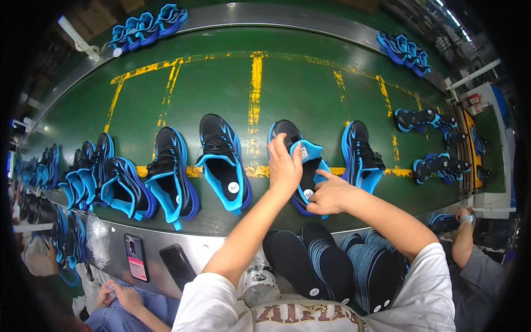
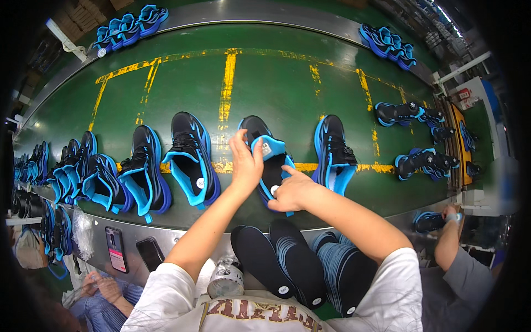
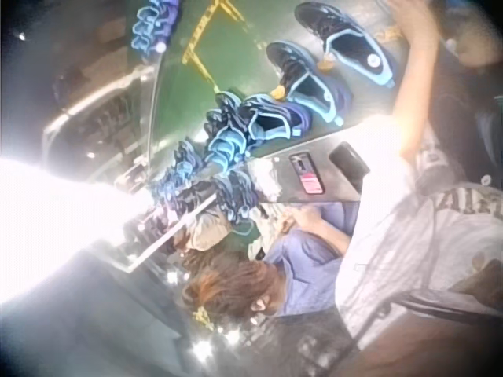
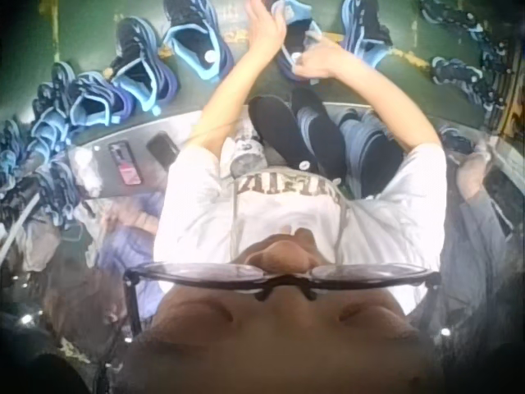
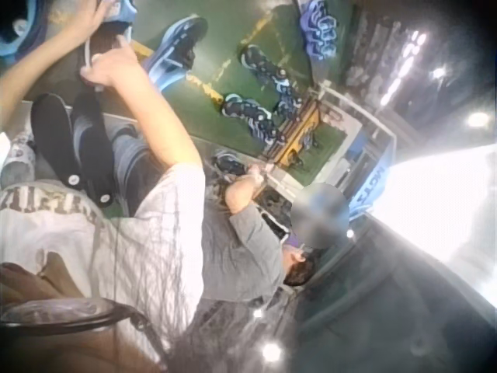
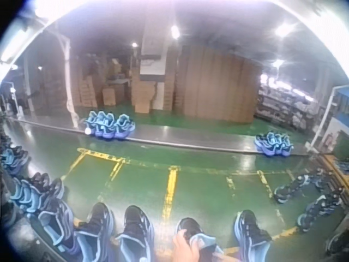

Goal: The person inserts insoles into sneakers by hand along an assembly line, pushing each insole into the interior of a shoe.

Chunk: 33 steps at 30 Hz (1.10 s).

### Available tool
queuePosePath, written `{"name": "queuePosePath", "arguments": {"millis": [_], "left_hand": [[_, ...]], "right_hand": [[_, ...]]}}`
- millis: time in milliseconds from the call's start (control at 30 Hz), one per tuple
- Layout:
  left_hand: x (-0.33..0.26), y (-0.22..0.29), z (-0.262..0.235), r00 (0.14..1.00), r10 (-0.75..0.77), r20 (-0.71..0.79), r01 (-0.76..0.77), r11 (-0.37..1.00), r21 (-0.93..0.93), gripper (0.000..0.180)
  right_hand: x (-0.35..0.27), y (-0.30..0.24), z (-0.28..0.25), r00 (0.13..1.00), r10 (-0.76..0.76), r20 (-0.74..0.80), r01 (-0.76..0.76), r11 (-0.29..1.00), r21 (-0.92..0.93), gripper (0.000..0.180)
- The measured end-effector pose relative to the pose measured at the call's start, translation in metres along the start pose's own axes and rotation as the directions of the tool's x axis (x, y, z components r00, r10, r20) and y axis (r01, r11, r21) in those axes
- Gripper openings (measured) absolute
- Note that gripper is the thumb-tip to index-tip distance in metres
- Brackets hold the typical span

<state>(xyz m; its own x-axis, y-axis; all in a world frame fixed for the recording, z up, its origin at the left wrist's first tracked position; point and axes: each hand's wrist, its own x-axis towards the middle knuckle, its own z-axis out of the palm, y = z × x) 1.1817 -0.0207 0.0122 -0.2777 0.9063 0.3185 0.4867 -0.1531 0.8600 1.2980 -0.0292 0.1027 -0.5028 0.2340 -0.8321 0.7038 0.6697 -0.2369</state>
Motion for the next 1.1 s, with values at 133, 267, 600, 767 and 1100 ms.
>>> {"name": "queuePosePath", "arguments": {"millis": [133, 267, 600, 767, 1100], "left_hand": [[0.002, 0.011, -0.002, 0.926, 0.352, 0.134, -0.374, 0.903, 0.213, 0.033], [0.000, 0.011, -0.007, 0.880, 0.408, 0.245, -0.445, 0.887, 0.122, 0.042], [-0.025, 0.029, -0.024, 0.820, 0.533, 0.207, -0.564, 0.814, 0.140, 0.047], [0.000, 0.017, -0.014, 0.764, 0.571, 0.301, -0.646, 0.663, 0.379, 0.045], [-0.003, 0.009, -0.018, 0.794, 0.492, 0.356, -0.605, 0.583, 0.542, 0.038]], "right_hand": [[0.011, -0.003, 0.044, 0.959, 0.152, -0.241, -0.132, 0.987, 0.096, 0.059], [0.003, -0.007, 0.079, 0.584, 0.133, -0.801, -0.001, 0.987, 0.162, 0.031], [-0.012, -0.051, 0.146, 0.062, 0.457, -0.887, 0.192, 0.867, 0.460, 0.023], [-0.013, -0.050, 0.115, 0.215, 0.525, -0.824, 0.223, 0.795, 0.564, 0.022], [-0.094, -0.125, 0.227, 0.260, 0.615, -0.744, 0.071, 0.756, 0.650, 0.041]]}}
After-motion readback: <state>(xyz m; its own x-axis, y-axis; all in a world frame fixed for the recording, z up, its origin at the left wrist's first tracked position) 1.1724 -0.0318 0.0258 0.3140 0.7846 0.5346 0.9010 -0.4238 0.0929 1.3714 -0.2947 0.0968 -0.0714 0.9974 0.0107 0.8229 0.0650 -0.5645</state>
